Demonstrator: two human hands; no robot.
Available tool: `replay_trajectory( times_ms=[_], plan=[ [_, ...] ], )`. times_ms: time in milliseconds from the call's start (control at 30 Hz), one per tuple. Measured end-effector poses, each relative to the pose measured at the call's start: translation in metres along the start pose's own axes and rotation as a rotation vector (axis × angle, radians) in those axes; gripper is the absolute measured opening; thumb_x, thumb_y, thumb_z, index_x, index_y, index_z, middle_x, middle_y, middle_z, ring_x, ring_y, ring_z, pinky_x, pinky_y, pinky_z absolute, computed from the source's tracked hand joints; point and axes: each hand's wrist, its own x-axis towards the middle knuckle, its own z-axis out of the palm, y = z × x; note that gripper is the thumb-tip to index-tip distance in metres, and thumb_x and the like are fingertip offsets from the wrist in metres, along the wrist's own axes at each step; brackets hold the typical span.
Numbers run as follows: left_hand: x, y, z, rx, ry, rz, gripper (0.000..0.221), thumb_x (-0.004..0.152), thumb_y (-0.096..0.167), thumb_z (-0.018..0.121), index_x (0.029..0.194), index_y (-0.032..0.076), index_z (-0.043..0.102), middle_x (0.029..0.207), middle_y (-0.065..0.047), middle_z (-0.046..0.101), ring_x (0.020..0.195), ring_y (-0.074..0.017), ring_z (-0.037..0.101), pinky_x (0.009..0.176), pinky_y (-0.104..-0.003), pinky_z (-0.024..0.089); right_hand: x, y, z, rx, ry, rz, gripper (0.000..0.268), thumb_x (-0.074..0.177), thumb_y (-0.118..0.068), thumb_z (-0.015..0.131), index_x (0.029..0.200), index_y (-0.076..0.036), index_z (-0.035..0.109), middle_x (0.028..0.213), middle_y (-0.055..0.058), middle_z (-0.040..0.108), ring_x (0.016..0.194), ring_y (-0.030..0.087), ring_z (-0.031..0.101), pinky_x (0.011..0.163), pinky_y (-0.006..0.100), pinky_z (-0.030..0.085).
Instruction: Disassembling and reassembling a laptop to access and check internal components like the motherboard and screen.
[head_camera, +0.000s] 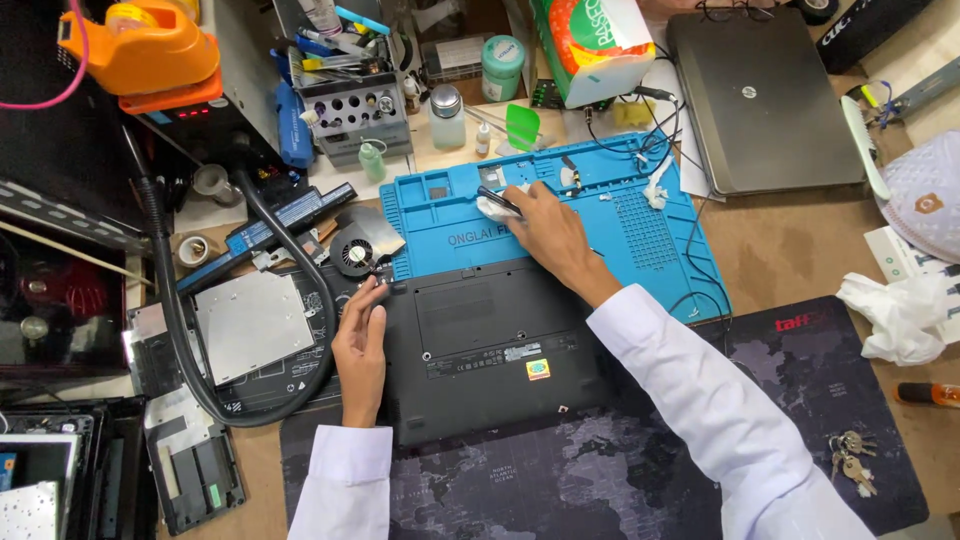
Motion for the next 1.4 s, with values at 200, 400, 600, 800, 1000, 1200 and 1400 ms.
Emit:
replay_trajectory(
  times_ms=[200, 400, 600, 800, 1000, 1200, 1400],
  plan=[
    [-0.001, 0.003, 0.002, 0.141, -0.018, -0.008, 0.027, 0.105, 0.007, 0.054, 0.127, 0.005, 0.068, 0.143, -0.018, 0.056, 0.142, -0.0318, 0.048, 0.117, -0.044, 0.040, 0.006, 0.001, -0.044, 0.001, 0.130, 0.044, 0.021, 0.092, -0.001, 0.071, 0.111, -0.008, 0.070, 0.093, 0.016, 0.065, 0.070, 0.033, 0.074, 0.060, 0.039, 0.064],
    [0.000, 0.011, 0.004, 0.149, -0.007, -0.027, 0.027, 0.105, 0.005, 0.053, 0.127, 0.005, 0.069, 0.142, -0.018, 0.056, 0.141, -0.0333, 0.048, 0.116, -0.047, 0.039, 0.017, 0.085, -0.056, -0.238, 0.290, 0.132, 0.017, 0.089, 0.001, 0.077, 0.104, 0.000, 0.068, 0.105, 0.016, 0.055, 0.071, 0.048, 0.072, 0.061, 0.056, 0.064],
    [0.001, 0.009, 0.004, 0.151, -0.001, -0.031, 0.027, 0.105, 0.007, 0.054, 0.126, 0.006, 0.070, 0.142, -0.018, 0.057, 0.141, -0.0324, 0.049, 0.116, -0.046, 0.040, 0.014, 0.127, -0.027, -0.228, 0.083, 0.190, 0.010, 0.093, -0.004, 0.074, 0.103, -0.003, 0.073, 0.098, 0.015, 0.059, 0.072, 0.046, 0.072, 0.058, 0.054, 0.062],
    [0.001, 0.008, 0.002, 0.144, 0.001, -0.016, 0.027, 0.105, 0.007, 0.054, 0.127, 0.007, 0.070, 0.140, -0.018, 0.058, 0.139, -0.0329, 0.050, 0.115, -0.048, 0.040, 0.008, 0.102, -0.071, -0.029, -0.003, 0.183, 0.026, 0.095, 0.001, 0.070, 0.121, -0.001, 0.073, 0.100, 0.020, 0.068, 0.083, 0.050, 0.072, 0.062, 0.052, 0.060],
    [-0.001, 0.006, 0.002, 0.172, 0.009, 0.030, 0.026, 0.105, 0.010, 0.056, 0.126, 0.008, 0.070, 0.140, -0.017, 0.059, 0.139, -0.0350, 0.051, 0.115, -0.049, 0.039, -0.038, 0.025, -0.100, 0.244, 0.108, 0.189, 0.026, 0.109, -0.012, 0.064, 0.123, 0.008, 0.070, 0.107, 0.032, 0.070, 0.101, 0.054, 0.067, 0.080, 0.059, 0.056],
    [-0.005, 0.006, 0.002, 0.191, -0.003, 0.061, 0.031, 0.102, 0.008, 0.058, 0.131, 0.011, 0.069, 0.146, -0.019, 0.055, 0.141, -0.0385, 0.047, 0.117, -0.052, 0.035, -0.121, -0.001, -0.081, 0.363, 0.034, 0.433, 0.034, 0.112, -0.026, 0.056, 0.122, 0.003, 0.072, 0.098, 0.024, 0.071, 0.094, 0.039, 0.071, 0.076, 0.047, 0.058],
    [-0.010, 0.002, 0.003, 0.138, -0.070, 0.066, 0.033, 0.103, 0.013, 0.059, 0.135, 0.015, 0.067, 0.156, -0.019, 0.044, 0.148, -0.0413, 0.036, 0.120, -0.054, 0.029, -0.142, -0.043, -0.095, 0.343, 0.104, 0.377, 0.031, 0.110, -0.010, 0.051, 0.127, 0.010, 0.065, 0.094, 0.024, 0.058, 0.084, 0.036, 0.067, 0.071, 0.047, 0.054]
  ],
)
